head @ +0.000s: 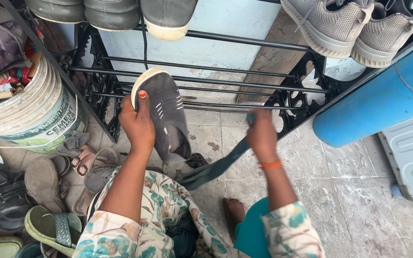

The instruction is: The person sits on the floor and wipes a pair of dark slip-on shoes and a pair of green sandals using a cloth. They clean the uppers and soles of each shoe individually and place them on a nearby metal shoe rack.

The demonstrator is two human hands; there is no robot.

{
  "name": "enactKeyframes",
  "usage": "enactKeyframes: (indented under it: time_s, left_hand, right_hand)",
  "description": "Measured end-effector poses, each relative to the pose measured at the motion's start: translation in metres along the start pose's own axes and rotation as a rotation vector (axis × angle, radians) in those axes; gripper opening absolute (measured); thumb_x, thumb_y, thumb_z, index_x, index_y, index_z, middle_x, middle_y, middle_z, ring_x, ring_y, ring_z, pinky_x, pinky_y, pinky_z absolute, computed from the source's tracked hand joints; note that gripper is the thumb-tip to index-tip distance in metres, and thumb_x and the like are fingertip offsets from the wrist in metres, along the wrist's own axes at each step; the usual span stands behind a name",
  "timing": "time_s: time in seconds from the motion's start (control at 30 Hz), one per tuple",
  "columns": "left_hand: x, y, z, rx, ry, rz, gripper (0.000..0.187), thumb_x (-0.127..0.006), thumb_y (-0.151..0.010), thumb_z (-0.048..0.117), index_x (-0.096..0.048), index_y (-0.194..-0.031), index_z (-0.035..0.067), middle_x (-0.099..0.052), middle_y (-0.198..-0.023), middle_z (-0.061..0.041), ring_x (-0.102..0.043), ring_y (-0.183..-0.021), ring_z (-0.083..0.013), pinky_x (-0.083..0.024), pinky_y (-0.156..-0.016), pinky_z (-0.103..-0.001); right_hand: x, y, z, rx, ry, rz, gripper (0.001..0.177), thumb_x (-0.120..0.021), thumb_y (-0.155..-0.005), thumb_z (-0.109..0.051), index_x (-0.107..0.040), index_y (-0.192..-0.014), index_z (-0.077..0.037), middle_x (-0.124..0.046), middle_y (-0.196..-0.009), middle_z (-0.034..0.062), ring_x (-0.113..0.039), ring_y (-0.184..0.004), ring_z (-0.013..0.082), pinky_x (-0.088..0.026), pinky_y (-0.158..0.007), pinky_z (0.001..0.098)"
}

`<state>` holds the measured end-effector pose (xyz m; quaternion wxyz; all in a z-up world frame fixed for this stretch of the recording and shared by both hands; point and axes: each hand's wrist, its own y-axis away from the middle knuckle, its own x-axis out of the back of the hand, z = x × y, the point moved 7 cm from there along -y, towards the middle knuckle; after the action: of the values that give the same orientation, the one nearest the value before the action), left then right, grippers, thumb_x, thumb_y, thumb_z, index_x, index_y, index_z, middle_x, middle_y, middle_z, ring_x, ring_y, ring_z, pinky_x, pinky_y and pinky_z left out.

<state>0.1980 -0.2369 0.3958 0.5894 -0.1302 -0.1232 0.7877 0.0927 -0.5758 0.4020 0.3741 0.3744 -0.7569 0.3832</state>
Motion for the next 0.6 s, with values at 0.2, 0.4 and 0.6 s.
enactKeyframes:
  time_s: [0.2,0.4,0.6]
  left_hand:
    - [-0.055,0.034,-0.027,0.137,0.059,-0.220,0.049,-0.058,-0.102,0.048,-0.070,-0.105,0.001,-0.070,-0.085,-0.005,-0.063,-0.080,-0.0136,-0.051,-0.072,-0.034]
    - [-0.087,0.068,-0.090,0.354,0.523,-0.163,0.046,-0.066,-0.103,0.039,-0.062,-0.101,-0.007,-0.064,-0.095,-0.007,-0.057,-0.087,-0.0182,-0.046,-0.078,-0.037]
    - [-0.055,0.035,-0.040,0.499,0.581,-0.144,0.056,-0.058,-0.101,0.056,-0.066,-0.105,0.000,-0.067,-0.095,-0.006,-0.062,-0.086,-0.0211,-0.048,-0.074,-0.040]
  right_hand:
    - [0.019,0.024,-0.092,0.485,-0.833,0.079,0.051,-0.062,-0.093,0.010,-0.056,-0.139,-0.011,-0.057,-0.138,0.0091,-0.056,-0.133,0.0249,-0.045,-0.116,0.0393]
    - [-0.031,0.046,-0.149,0.543,-0.707,-0.015,0.063,-0.061,-0.087,0.008,-0.050,-0.147,-0.007,-0.054,-0.134,0.0176,-0.056,-0.130,0.0373,-0.044,-0.113,0.0421]
    - [-0.039,0.076,-0.148,0.540,-0.461,-0.291,0.056,-0.066,-0.081,0.004,-0.054,-0.135,-0.004,-0.053,-0.120,0.0206,-0.057,-0.114,0.0425,-0.047,-0.093,0.0469]
